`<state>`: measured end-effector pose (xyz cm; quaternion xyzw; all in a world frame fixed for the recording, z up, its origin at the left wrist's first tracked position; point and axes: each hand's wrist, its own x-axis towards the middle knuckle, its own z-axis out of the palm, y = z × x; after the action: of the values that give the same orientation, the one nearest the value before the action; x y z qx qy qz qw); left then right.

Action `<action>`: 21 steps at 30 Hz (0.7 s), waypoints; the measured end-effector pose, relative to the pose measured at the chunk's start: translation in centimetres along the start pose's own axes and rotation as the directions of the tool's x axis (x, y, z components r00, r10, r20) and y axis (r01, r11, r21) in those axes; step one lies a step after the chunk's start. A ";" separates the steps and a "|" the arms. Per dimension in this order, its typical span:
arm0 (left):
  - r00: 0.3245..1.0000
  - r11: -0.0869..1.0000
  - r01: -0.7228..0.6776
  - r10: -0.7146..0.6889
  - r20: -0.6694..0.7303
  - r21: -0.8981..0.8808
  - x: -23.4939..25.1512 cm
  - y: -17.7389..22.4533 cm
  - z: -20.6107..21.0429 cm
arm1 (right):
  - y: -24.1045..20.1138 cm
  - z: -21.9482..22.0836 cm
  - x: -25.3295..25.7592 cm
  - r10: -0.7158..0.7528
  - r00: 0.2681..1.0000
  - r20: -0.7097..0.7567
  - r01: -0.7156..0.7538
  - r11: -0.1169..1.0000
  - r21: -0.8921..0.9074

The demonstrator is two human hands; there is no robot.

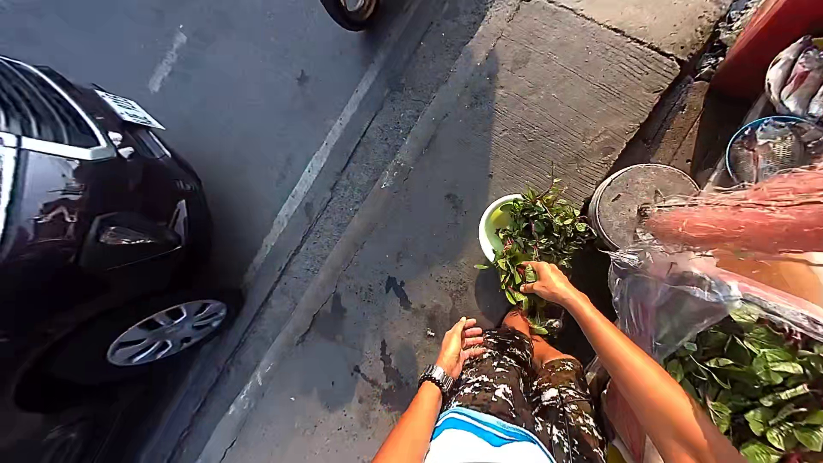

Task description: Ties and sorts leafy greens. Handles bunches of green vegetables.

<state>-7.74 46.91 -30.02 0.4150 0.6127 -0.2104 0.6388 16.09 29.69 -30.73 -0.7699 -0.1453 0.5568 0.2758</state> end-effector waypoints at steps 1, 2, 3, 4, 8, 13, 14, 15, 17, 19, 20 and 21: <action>0.999 0.999 0.011 -0.013 -0.042 -0.039 0.1 -0.8 -1.3 | -0.4 -0.5 2.3 -0.006 1.000 -0.006 0.007 1.000 0.008; 0.996 0.997 0.025 -0.031 -0.081 -0.073 0.0 -1.6 -2.4 | -0.6 -0.9 4.5 -0.018 1.000 -0.018 0.019 1.000 0.022; 0.992 0.994 0.037 -0.049 -0.116 -0.100 -0.1 -2.5 -3.3 | -0.8 -1.2 6.6 -0.025 0.999 -0.026 0.026 0.999 0.038; 0.987 0.991 0.055 -0.072 -0.144 -0.123 -0.2 -3.5 -4.2 | -0.9 -1.4 8.7 -0.025 0.999 -0.035 0.027 0.998 0.056; 0.955 0.971 0.127 -0.174 -0.240 -0.201 -0.3 -7.8 -7.2 | -0.2 -2.0 16.6 0.040 0.999 -0.035 -0.032 0.979 0.200; 0.942 0.964 0.162 -0.215 -0.257 -0.212 0.6 -10.6 -9.2 | 3.9 -2.3 23.0 0.272 0.951 -0.145 -0.159 0.835 0.527; 0.942 0.964 0.159 -0.213 -0.260 -0.214 0.6 -10.6 -9.2 | 4.6 -2.4 22.8 0.347 0.915 -0.204 -0.204 0.837 0.508; 0.942 0.964 0.161 -0.214 -0.258 -0.214 0.5 -10.3 -9.1 | 5.0 -2.4 22.1 0.396 0.878 -0.270 -0.232 0.844 0.483; 0.946 0.966 0.157 -0.207 -0.250 -0.206 0.5 -9.7 -8.4 | 5.3 -2.3 19.0 0.401 0.827 -0.395 -0.223 0.877 0.425; 0.960 0.973 0.137 -0.177 -0.218 -0.187 1.1 -8.8 -7.4 | 5.6 -1.8 14.9 0.331 0.830 -0.449 -0.179 0.921 0.347; 0.966 0.977 0.122 -0.157 -0.204 -0.173 1.3 -8.3 -6.8 | 5.7 -1.4 12.6 0.300 0.841 -0.450 -0.152 0.929 0.336; 0.973 0.982 0.109 -0.138 -0.186 -0.154 1.6 -7.5 -6.1 | 5.8 -0.8 10.2 0.275 0.856 -0.437 -0.122 0.930 0.346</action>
<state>-17.00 47.85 -32.96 0.3478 0.7108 -0.1634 0.5891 19.78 30.20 -41.89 -0.8421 0.0967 0.3905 0.3591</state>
